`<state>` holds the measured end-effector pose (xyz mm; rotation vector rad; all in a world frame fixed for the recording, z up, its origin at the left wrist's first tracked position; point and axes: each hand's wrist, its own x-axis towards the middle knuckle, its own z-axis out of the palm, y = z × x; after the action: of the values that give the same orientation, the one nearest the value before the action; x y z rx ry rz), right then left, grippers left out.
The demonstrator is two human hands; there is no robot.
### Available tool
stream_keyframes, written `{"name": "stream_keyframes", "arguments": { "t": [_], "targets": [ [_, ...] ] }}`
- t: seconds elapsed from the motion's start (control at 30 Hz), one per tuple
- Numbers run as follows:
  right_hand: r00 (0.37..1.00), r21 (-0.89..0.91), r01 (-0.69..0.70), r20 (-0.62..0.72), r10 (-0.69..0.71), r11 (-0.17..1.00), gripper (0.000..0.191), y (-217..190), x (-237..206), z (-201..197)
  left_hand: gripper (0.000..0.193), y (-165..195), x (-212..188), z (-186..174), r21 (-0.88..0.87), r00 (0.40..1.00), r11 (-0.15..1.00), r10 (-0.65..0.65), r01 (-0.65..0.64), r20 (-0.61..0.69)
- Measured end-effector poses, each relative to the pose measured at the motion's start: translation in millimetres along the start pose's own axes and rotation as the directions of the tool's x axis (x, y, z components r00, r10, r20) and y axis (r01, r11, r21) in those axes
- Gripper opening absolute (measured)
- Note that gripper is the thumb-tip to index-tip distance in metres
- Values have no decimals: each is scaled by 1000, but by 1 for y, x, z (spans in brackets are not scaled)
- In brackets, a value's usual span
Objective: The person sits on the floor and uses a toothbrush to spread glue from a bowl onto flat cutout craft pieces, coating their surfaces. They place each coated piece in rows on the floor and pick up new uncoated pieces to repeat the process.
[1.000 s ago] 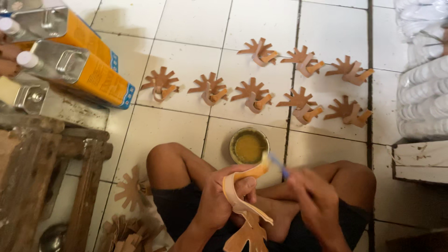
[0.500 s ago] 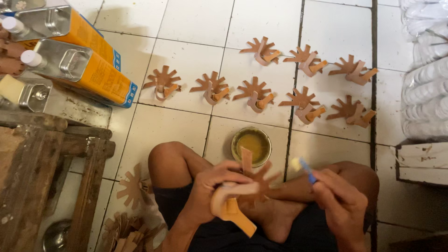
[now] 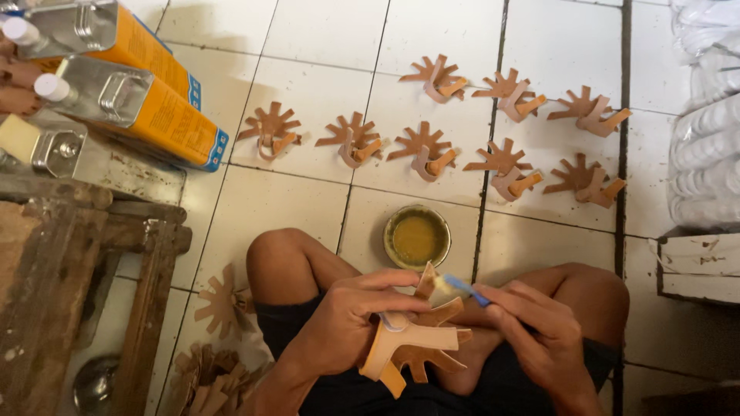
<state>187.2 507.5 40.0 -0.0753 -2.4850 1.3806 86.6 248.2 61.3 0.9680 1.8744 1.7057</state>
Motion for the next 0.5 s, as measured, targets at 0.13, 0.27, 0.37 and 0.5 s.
{"name": "stream_keyframes", "arguments": {
  "t": [0.13,0.27,0.37,0.5],
  "targets": [
    [994,-42,-106,-14,105,994,25,0,-2,-6,33,-2,3,-1,-16,998,998,68,-68,8],
    [998,-29,32,52,-30,999,23,-6,1,-11,32,-3,4,2,20,996,997,74,-75,41],
    [1000,-110,0,9,1,994,20,1,12,-7,29,-3,4,1,-19,995,997,82,-81,54],
    [984,3,-80,-162,79,997,21,12,12,-6,34,-3,3,-5,-62,1000,998,-19,21,19]
  ]
}}
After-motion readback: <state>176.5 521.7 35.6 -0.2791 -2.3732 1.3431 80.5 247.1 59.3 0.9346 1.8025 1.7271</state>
